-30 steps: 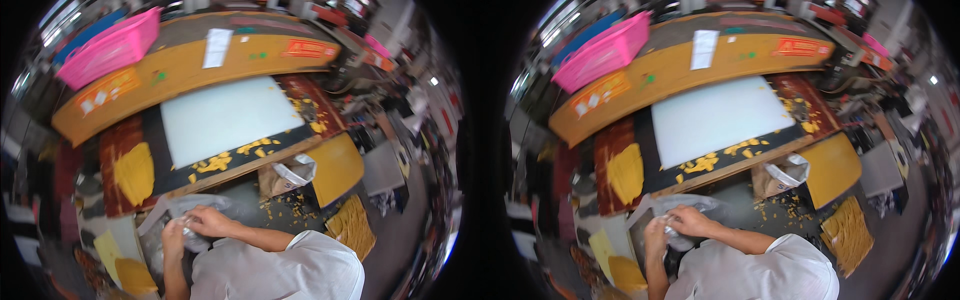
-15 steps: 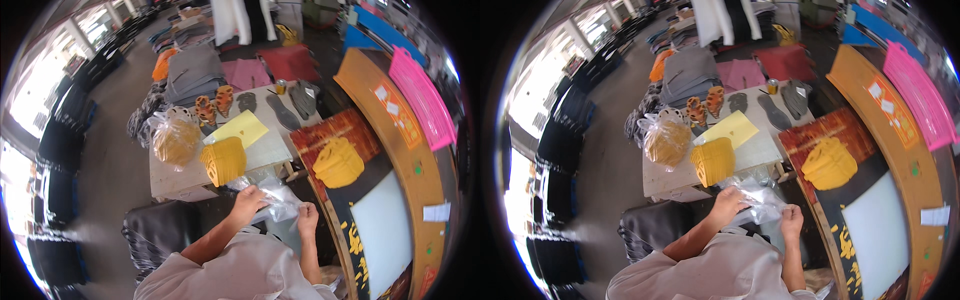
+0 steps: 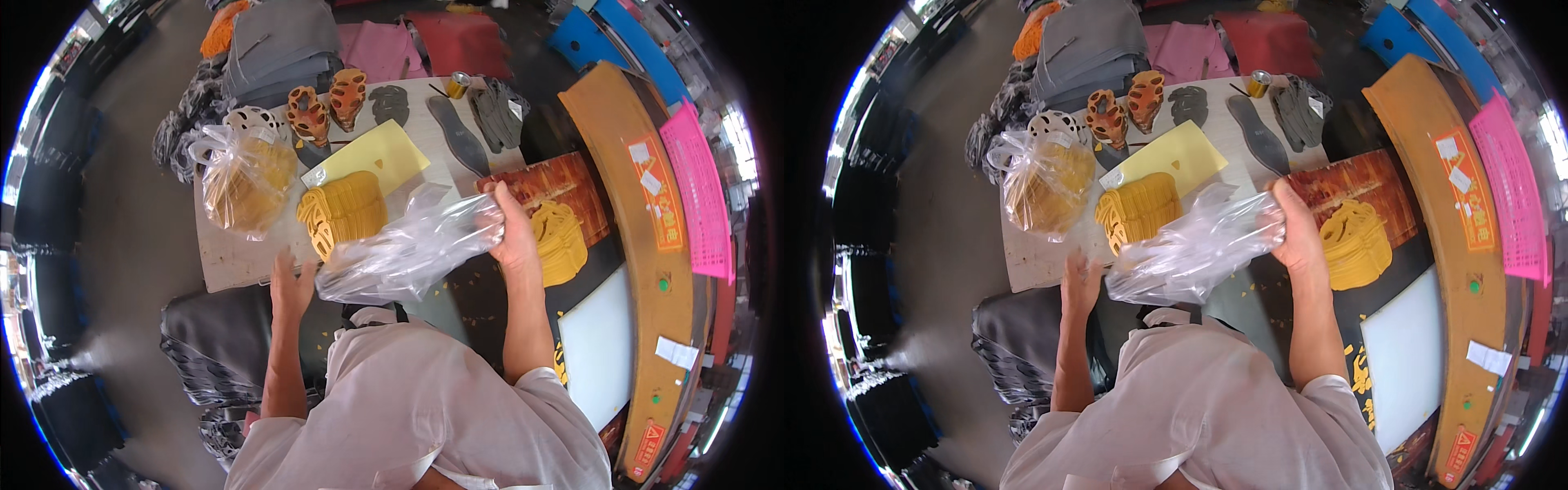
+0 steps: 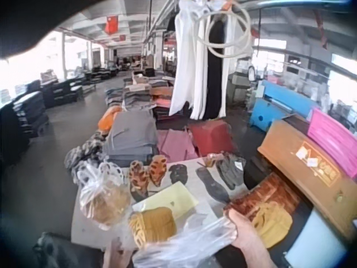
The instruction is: The person trims the edges of yellow decorative cutouts using scissors, then stacks and aligns them on a workbench. They place the stacked cutouts into a clear plastic bag and tie it shut. The finished package is set aside on the bench.
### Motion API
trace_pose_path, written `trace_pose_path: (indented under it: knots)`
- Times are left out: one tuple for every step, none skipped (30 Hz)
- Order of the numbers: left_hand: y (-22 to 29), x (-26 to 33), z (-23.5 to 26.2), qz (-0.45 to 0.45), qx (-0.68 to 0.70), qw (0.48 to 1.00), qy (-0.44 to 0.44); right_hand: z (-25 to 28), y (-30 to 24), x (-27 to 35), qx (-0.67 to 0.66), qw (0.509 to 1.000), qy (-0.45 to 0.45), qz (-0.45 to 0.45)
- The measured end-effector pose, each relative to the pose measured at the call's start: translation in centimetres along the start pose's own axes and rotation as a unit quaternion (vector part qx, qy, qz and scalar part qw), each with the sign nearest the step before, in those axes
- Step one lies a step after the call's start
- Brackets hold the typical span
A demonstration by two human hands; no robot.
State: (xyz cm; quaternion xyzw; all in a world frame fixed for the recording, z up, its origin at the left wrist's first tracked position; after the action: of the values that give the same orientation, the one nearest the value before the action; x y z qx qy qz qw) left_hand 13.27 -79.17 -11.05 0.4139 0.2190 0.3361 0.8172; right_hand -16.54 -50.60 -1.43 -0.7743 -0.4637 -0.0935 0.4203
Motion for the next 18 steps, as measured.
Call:
trace_pose_path:
  knots:
    - [2.3,-0.5,-0.2,-0.131,-0.083,0.986,0.055,-1.7,0.7,-0.4,0.059,0.998,-0.007,0.003]
    - [4.7,-0.9,-1.0,-0.201,-0.05,0.978,0.006,-3.3,1.2,-0.7,0.116,0.992,-0.033,-0.033]
    - [7.2,-1.5,-2.6,-0.26,-0.014,0.965,-0.007,-4.7,1.3,-0.9,0.178,0.98,-0.063,-0.061]
    - [9.3,-2.7,-4.5,-0.282,-0.041,0.951,-0.123,-5.7,1.3,-1.2,0.235,0.963,-0.09,-0.092]
    - [10.6,-4.4,-5.7,-0.342,-0.067,0.917,-0.194,-6.3,1.3,-1.5,0.353,0.93,-0.079,-0.064]
    - [10.9,-6.1,-6.3,-0.208,0.022,0.941,-0.266,-6.4,1.3,-1.9,0.461,0.884,-0.071,-0.034]
    - [11.0,-7.6,-7.2,-0.104,0.117,0.94,-0.303,-6.1,1.2,-2.6,0.569,0.816,-0.097,0.022]
    - [10.8,-8.1,-7.6,0.001,0.236,0.918,-0.318,-5.1,0.9,-3.8,0.692,0.722,0.008,0.01]
    - [10.6,-8.3,-8.0,0.145,0.402,0.865,-0.264,-3.8,0.7,-5.0,0.792,0.603,0.088,0.025]
    - [10.4,-7.8,-8.1,0.166,0.403,0.834,-0.337,-2.1,0.9,-5.5,0.864,0.477,0.155,0.051]
    - [10.2,-7.1,-8.0,0.19,0.395,0.815,-0.378,-0.6,0.2,-6.9,0.862,0.466,0.196,0.029]
    - [10.5,-6.1,-7.8,0.2,0.408,0.784,-0.422,0.6,-0.9,-8.0,0.876,0.424,0.223,0.061]
    - [10.8,-5.2,-7.4,0.24,0.377,0.746,-0.494,1.3,-1.9,-8.7,0.886,0.378,0.254,0.093]
    - [11.3,-5.2,-6.9,0.125,0.264,0.795,-0.532,1.4,-3.8,-9.2,0.864,0.402,0.287,0.1]
    - [11.8,-5.7,-6.2,-0.011,0.145,0.814,-0.562,0.6,-5.9,-9.6,0.85,0.408,0.321,0.084]
    - [12.4,-6.2,-5.4,-0.137,0.002,0.799,-0.586,-0.9,-8.1,-9.2,0.842,0.422,0.28,0.186]
    - [12.5,-8.5,-5.1,-0.086,-0.051,0.867,-0.488,-2.5,-10.3,-8.5,0.835,0.432,0.267,0.213]
    - [12.4,-11.3,-4.1,-0.226,-0.054,0.942,-0.243,-4.3,-12.3,-7.7,0.806,0.432,0.26,0.309]
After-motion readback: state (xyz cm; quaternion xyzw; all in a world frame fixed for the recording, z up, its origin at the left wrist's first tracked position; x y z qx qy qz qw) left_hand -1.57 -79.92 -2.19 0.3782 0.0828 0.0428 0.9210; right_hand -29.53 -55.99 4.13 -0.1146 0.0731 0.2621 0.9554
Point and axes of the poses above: each hand's wrist, its own x-axis away from the middle knuckle, its own z-axis out of the back of the hand, y = z × x, the point moved 1 cm from there along -x, towards the middle knuckle, and after that the axes turned 13 degrees about -z, right-handed, at the moved point
